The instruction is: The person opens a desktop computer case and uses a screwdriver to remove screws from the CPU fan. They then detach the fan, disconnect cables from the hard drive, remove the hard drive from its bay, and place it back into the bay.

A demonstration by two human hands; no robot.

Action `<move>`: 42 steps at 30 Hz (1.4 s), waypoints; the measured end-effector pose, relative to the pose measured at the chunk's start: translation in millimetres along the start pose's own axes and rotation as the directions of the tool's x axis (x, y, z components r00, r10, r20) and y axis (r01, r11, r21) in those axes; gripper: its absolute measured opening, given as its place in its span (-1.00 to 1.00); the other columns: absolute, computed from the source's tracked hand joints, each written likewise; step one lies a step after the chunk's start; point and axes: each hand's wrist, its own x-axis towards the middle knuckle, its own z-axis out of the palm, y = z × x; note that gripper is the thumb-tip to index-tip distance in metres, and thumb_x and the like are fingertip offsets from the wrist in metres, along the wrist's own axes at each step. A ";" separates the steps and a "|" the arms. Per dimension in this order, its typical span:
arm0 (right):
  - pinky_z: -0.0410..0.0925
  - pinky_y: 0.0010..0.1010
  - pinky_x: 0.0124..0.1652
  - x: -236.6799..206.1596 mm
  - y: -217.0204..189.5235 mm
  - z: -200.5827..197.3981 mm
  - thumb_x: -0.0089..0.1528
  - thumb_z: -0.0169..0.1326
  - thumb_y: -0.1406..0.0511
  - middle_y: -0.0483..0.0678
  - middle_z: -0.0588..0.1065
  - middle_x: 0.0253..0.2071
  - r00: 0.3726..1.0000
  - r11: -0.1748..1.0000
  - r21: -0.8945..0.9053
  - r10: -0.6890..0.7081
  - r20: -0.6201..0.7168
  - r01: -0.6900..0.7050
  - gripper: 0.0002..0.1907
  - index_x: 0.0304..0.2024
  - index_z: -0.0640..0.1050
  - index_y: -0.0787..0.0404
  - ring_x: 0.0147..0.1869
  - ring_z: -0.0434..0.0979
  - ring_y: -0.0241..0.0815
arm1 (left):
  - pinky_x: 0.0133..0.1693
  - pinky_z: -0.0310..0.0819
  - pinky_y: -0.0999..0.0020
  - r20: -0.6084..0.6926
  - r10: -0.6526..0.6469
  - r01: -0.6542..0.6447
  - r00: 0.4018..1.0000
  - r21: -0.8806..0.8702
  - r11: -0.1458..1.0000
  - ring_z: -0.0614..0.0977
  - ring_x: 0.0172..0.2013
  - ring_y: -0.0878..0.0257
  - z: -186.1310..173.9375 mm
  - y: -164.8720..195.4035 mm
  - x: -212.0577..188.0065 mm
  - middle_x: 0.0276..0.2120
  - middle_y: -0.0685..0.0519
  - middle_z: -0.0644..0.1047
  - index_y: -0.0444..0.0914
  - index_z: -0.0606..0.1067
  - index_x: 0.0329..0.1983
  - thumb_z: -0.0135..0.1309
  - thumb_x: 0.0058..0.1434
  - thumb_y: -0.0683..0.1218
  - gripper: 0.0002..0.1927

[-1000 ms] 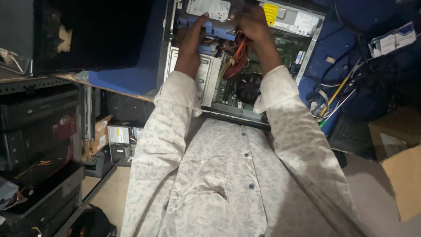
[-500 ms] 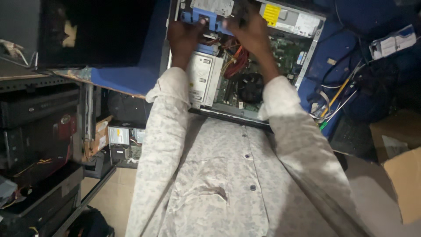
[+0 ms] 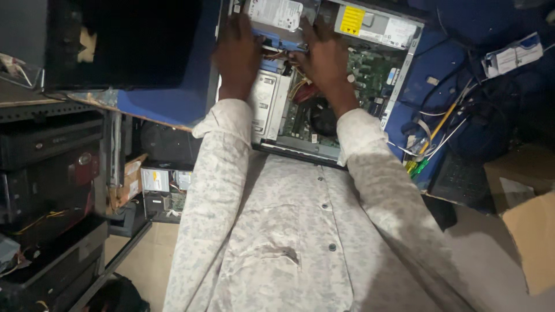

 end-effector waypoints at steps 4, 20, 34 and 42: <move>0.31 0.08 0.14 -1.4 1.2 2.8 0.15 0.40 0.11 0.14 0.35 0.35 0.996 0.998 0.001 0.066 0.060 -0.066 -0.15 0.43 0.35 0.04 0.24 0.46 0.27 | 0.06 0.52 0.07 0.005 0.403 -0.393 0.915 -0.211 0.895 0.58 0.06 -0.05 2.7 -11.0 -0.6 0.03 -0.11 0.58 -0.20 0.58 0.08 0.10 0.35 -0.18 -0.75; 0.28 0.03 0.10 -17.2 5.8 23.5 0.20 0.29 0.27 -0.01 0.43 0.18 0.979 0.989 -0.124 -0.096 -0.178 0.074 -0.63 0.06 0.58 0.15 0.28 0.40 0.10 | -0.07 0.55 0.11 0.178 0.351 -0.289 0.919 -0.300 0.909 0.63 -0.04 -0.03 18.0 -20.7 6.7 -0.10 -0.06 0.60 -0.23 0.57 -0.12 0.12 0.21 -0.22 -0.82; 0.27 -0.03 0.14 -6.9 8.6 21.3 0.20 0.23 0.27 0.13 0.47 0.16 0.959 0.963 -0.109 -0.258 -0.120 0.245 -0.66 -0.03 0.57 0.34 0.27 0.44 0.10 | 0.18 0.33 -0.09 0.201 0.410 -0.309 0.890 -0.397 0.864 0.53 0.06 -0.21 15.3 -40.4 2.1 0.03 -0.21 0.58 -0.37 0.57 0.03 0.18 0.19 -0.16 -0.66; 0.28 -0.03 0.23 -5.2 15.2 26.5 0.22 0.21 0.31 0.07 0.48 0.18 0.956 0.941 -0.208 -0.287 -0.066 0.268 -0.72 -0.04 0.57 0.29 0.33 0.45 0.03 | 0.34 0.36 -0.02 0.411 0.487 -0.422 0.771 -0.244 0.873 0.60 0.00 -0.02 28.8 -46.6 25.5 -0.13 -0.05 0.59 -0.21 0.60 -0.10 0.19 0.36 -0.11 -0.89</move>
